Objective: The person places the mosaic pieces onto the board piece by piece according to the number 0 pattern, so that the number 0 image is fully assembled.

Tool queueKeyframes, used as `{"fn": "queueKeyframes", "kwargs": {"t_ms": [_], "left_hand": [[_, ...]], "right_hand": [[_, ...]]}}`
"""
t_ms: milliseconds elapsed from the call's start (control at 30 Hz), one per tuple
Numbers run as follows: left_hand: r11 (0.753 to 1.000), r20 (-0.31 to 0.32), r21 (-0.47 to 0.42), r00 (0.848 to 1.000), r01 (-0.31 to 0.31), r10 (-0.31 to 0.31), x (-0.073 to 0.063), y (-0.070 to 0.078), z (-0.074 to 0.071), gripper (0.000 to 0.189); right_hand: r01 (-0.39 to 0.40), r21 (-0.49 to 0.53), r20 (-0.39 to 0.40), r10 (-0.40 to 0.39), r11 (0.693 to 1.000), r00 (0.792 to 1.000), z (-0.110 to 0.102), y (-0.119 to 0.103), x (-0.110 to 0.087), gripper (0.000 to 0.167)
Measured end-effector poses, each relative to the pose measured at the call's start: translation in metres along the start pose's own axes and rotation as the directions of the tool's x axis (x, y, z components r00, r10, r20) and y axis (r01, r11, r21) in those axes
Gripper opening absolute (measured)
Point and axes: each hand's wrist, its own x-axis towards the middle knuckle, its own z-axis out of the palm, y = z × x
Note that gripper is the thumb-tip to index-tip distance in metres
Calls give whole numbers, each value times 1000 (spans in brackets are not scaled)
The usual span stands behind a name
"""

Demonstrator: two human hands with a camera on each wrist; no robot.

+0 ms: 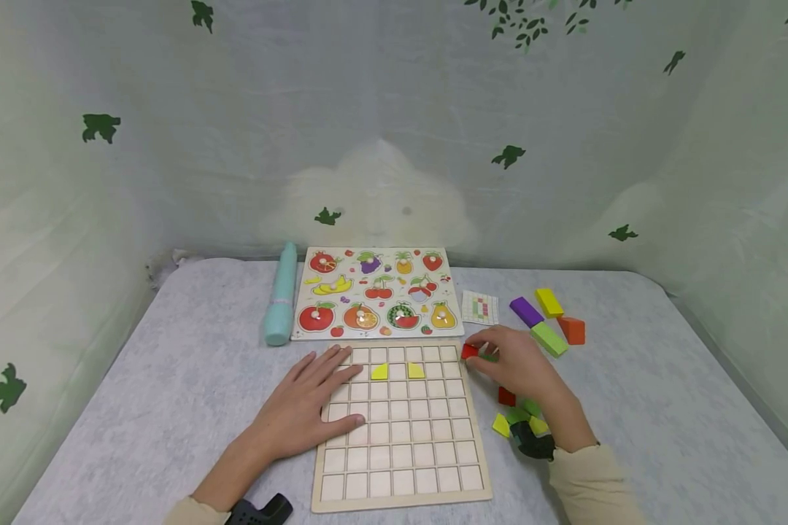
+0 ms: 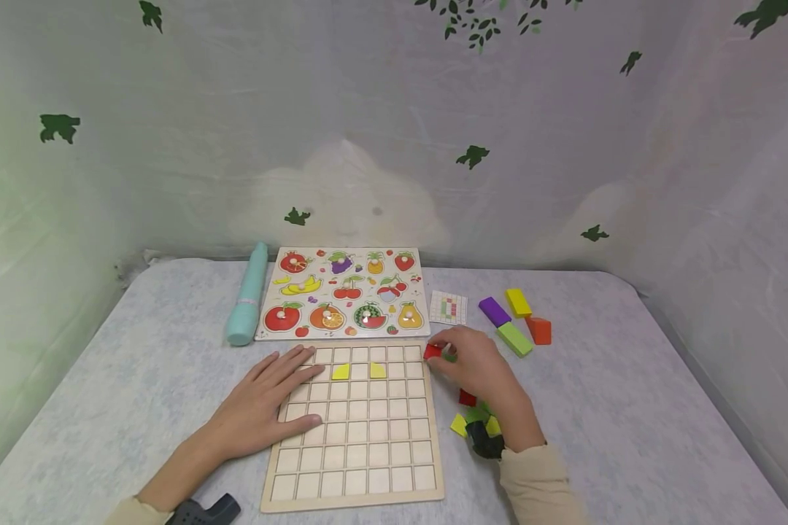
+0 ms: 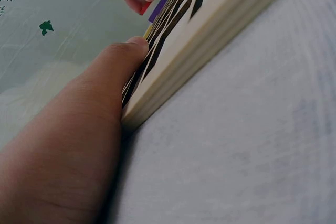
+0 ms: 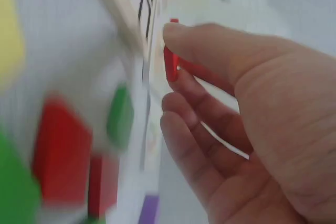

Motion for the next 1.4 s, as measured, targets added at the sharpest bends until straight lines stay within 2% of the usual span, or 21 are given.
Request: {"fn": "queueKeyframes", "kwargs": {"t_ms": [267,500,700,967,1200,1400], "left_hand": [[1000,6,2,1000,9,-9,-1,1,-1,83],[1000,3,6,1000,4,-4,1,2,-2,83],[1000,6,8,1000,0,0,2,2,-2,83],[1000,11,10,1000,6,-6,1,2,-2,84],[1000,10,8,1000,8,-8,0,1,-2,83],[1000,7,6,1000,8,-8,0,1,-1,82]], "right_hand": [[29,77,-32,-27,997,999,20,-44,7,24],[166,58,-77,-161,984,984,37,-71,5,25],[211,41,-100,-206,977,973,51,-74,7,23],[260,46,-67,-257,964,964,58,-69,7,16],[296,-17,3,-296,955,955,59,-68,7,25],[300,-22,3,-300,954,954,57,-68,7,26]]}}
